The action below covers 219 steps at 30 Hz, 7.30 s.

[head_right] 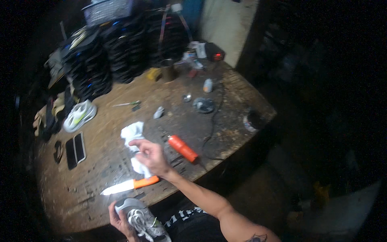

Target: The person works on a white sneaker, using a knife to scrape the sole, a soldering iron to heat the air bubble, and a screwdriver to pry the sole. The person wipes the sole with a cloth and continues to manipulate the shoe's sole and upper.

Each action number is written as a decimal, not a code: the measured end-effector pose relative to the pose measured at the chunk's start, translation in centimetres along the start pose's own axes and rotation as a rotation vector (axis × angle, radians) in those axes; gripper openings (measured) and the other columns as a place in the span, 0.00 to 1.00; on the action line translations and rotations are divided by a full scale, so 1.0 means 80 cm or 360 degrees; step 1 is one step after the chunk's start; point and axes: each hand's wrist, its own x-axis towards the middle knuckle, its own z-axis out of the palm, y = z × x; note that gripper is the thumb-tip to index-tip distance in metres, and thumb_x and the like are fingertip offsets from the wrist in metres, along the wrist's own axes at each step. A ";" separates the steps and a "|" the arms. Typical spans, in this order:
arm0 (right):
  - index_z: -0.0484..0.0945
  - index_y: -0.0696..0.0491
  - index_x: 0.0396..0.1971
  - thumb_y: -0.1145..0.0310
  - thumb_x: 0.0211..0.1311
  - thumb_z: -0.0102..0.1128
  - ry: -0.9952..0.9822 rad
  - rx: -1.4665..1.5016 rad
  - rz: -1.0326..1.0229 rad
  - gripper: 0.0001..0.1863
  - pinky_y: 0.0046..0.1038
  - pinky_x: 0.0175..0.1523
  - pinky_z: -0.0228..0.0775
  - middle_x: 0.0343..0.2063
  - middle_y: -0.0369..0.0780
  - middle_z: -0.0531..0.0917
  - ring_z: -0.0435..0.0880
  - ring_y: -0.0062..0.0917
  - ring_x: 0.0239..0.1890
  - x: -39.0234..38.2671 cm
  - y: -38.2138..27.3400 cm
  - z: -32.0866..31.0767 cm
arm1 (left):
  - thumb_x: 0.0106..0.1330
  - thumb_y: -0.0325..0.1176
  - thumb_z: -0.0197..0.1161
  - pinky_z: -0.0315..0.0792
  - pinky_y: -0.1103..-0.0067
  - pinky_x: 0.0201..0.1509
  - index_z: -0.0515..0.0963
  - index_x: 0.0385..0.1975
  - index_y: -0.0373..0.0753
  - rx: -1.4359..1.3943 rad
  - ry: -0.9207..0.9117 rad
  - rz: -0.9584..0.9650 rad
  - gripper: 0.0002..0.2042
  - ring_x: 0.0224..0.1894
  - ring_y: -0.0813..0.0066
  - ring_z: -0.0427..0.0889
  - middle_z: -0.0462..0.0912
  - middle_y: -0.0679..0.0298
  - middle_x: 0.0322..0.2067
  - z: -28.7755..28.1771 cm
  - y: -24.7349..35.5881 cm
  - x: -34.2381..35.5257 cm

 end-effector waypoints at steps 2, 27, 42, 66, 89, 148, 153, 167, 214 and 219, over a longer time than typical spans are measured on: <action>0.72 0.56 0.26 0.79 0.56 0.57 0.0305 0.0833 0.0077 0.03 0.55 0.64 0.76 0.50 0.62 0.83 0.85 0.54 0.54 -0.025 -0.043 -0.076 | 0.77 0.36 0.59 0.74 0.68 0.61 0.78 0.54 0.31 0.0353 -0.0174 -0.0099 0.15 0.53 0.60 0.80 0.82 0.53 0.50 0.003 0.003 -0.001; 0.89 0.56 0.31 0.76 0.47 0.56 0.0141 -0.2530 0.1393 0.14 0.42 0.48 0.79 0.33 0.53 0.88 0.88 0.46 0.42 -0.041 -0.186 -0.539 | 0.74 0.36 0.62 0.76 0.68 0.58 0.79 0.54 0.31 0.0318 -0.0132 -0.0288 0.16 0.52 0.62 0.82 0.84 0.53 0.50 0.043 0.016 0.006; 0.89 0.55 0.34 0.73 0.50 0.59 0.0136 -0.2549 0.1600 0.13 0.43 0.53 0.79 0.38 0.53 0.88 0.88 0.47 0.45 -0.036 -0.184 -0.539 | 0.74 0.36 0.62 0.76 0.67 0.59 0.79 0.53 0.31 0.0229 -0.0091 -0.0323 0.16 0.52 0.62 0.82 0.84 0.54 0.50 0.030 0.010 0.003; 0.86 0.62 0.39 0.81 0.52 0.73 -0.0886 -0.0275 0.0249 0.13 0.31 0.43 0.78 0.34 0.45 0.88 0.87 0.29 0.37 -0.059 -0.138 -0.020 | 0.48 0.40 0.81 0.76 0.71 0.43 0.84 0.45 0.32 0.0290 -0.0628 0.0278 0.26 0.40 0.62 0.82 0.83 0.55 0.36 0.063 0.044 -0.014; 0.82 0.61 0.37 0.79 0.56 0.68 -0.1101 -0.0424 0.0361 0.08 0.34 0.40 0.76 0.33 0.46 0.81 0.84 0.40 0.34 -0.062 -0.147 -0.005 | 0.48 0.41 0.80 0.76 0.72 0.42 0.85 0.44 0.33 0.0266 -0.0637 0.0278 0.25 0.39 0.63 0.83 0.83 0.55 0.35 0.058 0.045 -0.014; 0.78 0.59 0.37 0.77 0.58 0.69 -0.1316 -0.0180 0.0255 0.09 0.37 0.47 0.75 0.40 0.47 0.80 0.83 0.42 0.42 -0.051 -0.120 0.017 | 0.46 0.34 0.82 0.77 0.73 0.41 0.85 0.46 0.34 0.0122 -0.0615 0.0292 0.24 0.37 0.64 0.84 0.83 0.55 0.36 0.040 0.039 -0.016; 0.79 0.59 0.38 0.78 0.59 0.68 -0.1427 -0.0198 0.0303 0.08 0.35 0.50 0.75 0.44 0.47 0.79 0.83 0.41 0.43 -0.049 -0.123 0.012 | 0.47 0.34 0.82 0.78 0.73 0.41 0.85 0.46 0.33 0.0138 -0.0632 0.0349 0.25 0.37 0.63 0.85 0.84 0.55 0.37 0.040 0.042 -0.012; 0.88 0.60 0.34 0.80 0.49 0.77 -0.1425 -0.0060 0.0862 0.10 0.27 0.44 0.78 0.35 0.45 0.86 0.87 0.29 0.39 -0.052 -0.180 0.017 | 0.42 0.40 0.88 0.80 0.70 0.42 0.83 0.41 0.34 -0.0098 -0.0611 0.0522 0.28 0.37 0.60 0.86 0.85 0.55 0.36 0.011 0.068 -0.044; 0.85 0.60 0.32 0.76 0.53 0.77 -0.1255 -0.0449 0.0406 0.09 0.26 0.28 0.73 0.29 0.42 0.83 0.84 0.29 0.25 -0.105 -0.194 0.035 | 0.41 0.38 0.89 0.81 0.67 0.43 0.80 0.38 0.30 -0.0385 -0.0767 0.0412 0.28 0.38 0.57 0.88 0.86 0.50 0.38 0.020 0.050 -0.065; 0.88 0.59 0.31 0.77 0.51 0.78 -0.1292 -0.0325 0.0498 0.07 0.24 0.31 0.74 0.29 0.40 0.84 0.85 0.24 0.27 -0.093 -0.199 0.030 | 0.41 0.39 0.88 0.82 0.61 0.42 0.81 0.40 0.26 -0.1072 -0.0508 0.0095 0.30 0.38 0.52 0.86 0.87 0.43 0.33 -0.029 0.039 -0.047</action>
